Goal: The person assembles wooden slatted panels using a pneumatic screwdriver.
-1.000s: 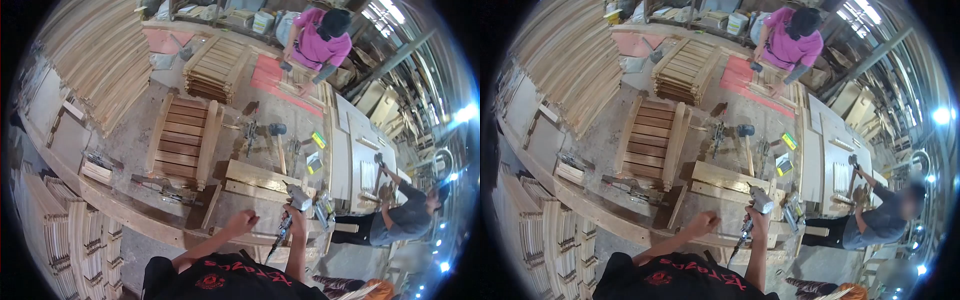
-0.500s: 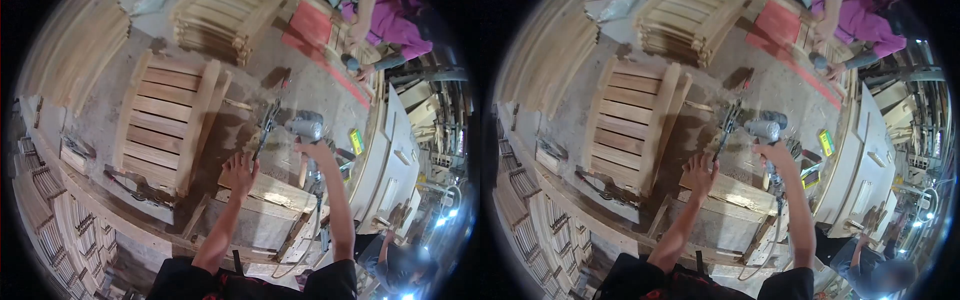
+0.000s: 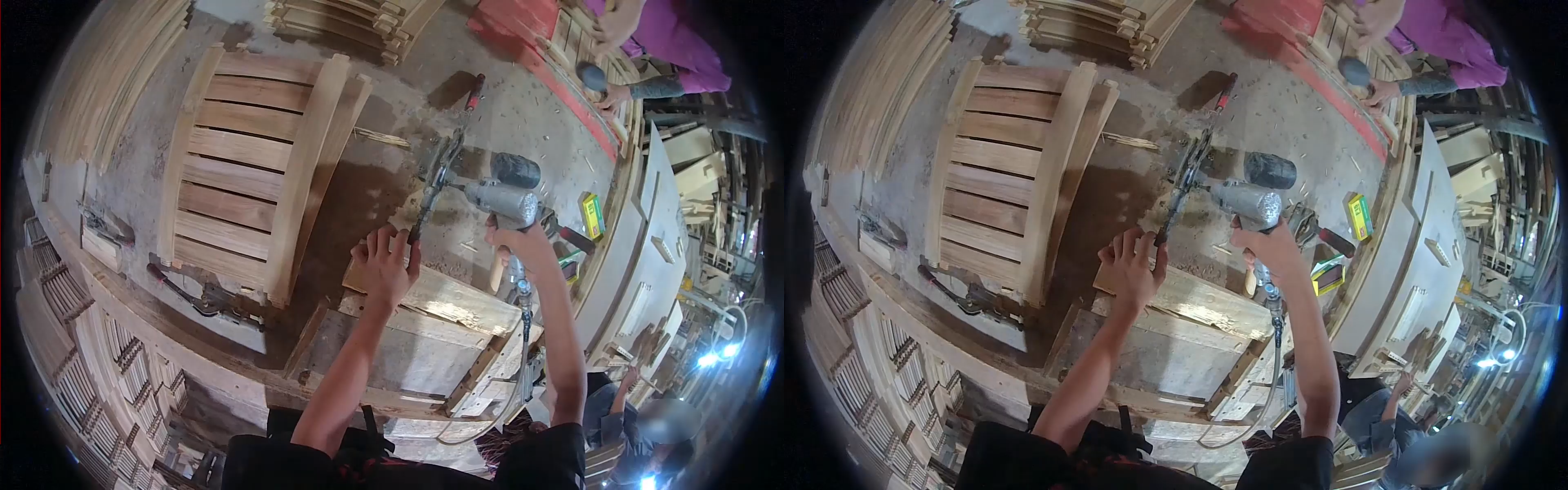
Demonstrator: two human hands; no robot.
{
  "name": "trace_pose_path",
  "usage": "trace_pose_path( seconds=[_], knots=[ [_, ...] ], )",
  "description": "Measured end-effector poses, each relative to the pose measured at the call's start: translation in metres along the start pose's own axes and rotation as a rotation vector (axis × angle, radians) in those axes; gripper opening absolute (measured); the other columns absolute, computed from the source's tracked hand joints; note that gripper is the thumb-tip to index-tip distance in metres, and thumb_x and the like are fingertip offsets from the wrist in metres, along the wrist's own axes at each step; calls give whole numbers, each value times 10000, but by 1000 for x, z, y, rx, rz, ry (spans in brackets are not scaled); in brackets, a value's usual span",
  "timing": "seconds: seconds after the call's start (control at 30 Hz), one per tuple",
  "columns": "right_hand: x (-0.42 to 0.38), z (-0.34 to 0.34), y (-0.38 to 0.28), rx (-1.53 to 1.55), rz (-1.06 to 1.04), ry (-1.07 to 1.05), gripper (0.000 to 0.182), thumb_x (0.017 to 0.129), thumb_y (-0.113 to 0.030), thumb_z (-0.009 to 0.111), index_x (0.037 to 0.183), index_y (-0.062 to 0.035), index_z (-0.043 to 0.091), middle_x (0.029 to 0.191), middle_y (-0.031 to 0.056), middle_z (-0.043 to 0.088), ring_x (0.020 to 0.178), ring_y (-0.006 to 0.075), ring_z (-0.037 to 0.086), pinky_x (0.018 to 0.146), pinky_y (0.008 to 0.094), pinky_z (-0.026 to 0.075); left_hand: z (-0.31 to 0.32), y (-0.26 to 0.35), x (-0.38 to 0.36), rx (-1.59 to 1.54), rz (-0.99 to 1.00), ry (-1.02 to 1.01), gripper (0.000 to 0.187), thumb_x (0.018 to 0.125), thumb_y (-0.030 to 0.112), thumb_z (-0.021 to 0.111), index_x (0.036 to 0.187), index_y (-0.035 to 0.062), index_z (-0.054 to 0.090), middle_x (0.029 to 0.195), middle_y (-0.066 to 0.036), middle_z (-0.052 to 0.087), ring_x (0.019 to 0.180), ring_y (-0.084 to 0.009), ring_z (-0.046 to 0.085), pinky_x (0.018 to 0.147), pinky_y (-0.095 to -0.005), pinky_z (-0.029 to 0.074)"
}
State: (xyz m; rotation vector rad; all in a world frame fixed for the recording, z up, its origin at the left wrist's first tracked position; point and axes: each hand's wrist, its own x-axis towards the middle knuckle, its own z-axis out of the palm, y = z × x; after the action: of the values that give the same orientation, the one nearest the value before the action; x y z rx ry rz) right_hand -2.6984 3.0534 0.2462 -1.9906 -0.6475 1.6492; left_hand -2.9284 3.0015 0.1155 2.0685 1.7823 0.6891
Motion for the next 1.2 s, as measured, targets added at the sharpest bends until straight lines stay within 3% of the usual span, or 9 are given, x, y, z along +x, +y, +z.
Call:
trace_pose_path(
  seconds=[0.17,0.67,0.77,0.87,0.97,1.07,1.17,1.2],
  knots=[
    [5,9,2,-34,-61,33,214,728,10,705,928,11,630,746,35,612,487,108,511,425,284,407,0,-1,-1,-3,-7,-16,258,846,293,711,1053,171,615,1031,-20,572,992,-234,552,813,-484,340],
    [-2,20,2,-187,-79,103,218,745,-74,682,950,-4,671,731,26,618,544,101,543,477,292,441,-7,2,3,-10,-22,-24,216,857,280,697,1018,153,632,1000,-27,589,965,-233,563,819,-452,342],
    [-4,22,1,-333,-125,100,258,755,-102,686,983,17,670,762,97,670,620,200,633,569,337,498,-9,2,3,-24,-31,-39,207,859,289,693,1001,148,639,995,-31,589,965,-238,563,828,-462,345],
    [5,16,4,-794,-325,150,311,752,-122,700,1021,29,663,842,189,706,765,328,693,703,382,529,-8,3,2,-17,-60,-64,203,866,306,682,984,145,646,996,-32,592,971,-237,563,835,-473,347],
    [8,15,-20,-979,-324,41,228,752,-96,730,957,-11,677,853,95,703,809,225,664,803,375,522,-4,2,2,2,-65,-66,203,875,318,670,978,144,655,1005,-32,597,989,-238,564,847,-488,349],
    [20,6,-22,-940,-256,45,217,758,-94,723,953,-26,658,818,66,682,738,189,640,701,361,528,0,0,0,-18,-77,-54,213,881,328,662,985,142,655,1008,-32,599,1003,-241,566,858,-504,349],
    [15,10,-31,-714,-66,16,191,740,-73,693,911,-8,638,735,96,654,637,197,625,584,347,496,1,-1,0,-14,-72,-36,221,886,336,658,991,142,655,1009,-33,601,1003,-246,570,862,-518,351],
    [11,13,-32,-640,-41,19,170,738,-63,690,889,-18,626,715,72,627,609,167,586,550,330,467,0,-1,0,-23,-74,-40,223,886,339,657,989,142,654,1008,-33,601,1001,-246,571,860,-519,351]
  ],
)
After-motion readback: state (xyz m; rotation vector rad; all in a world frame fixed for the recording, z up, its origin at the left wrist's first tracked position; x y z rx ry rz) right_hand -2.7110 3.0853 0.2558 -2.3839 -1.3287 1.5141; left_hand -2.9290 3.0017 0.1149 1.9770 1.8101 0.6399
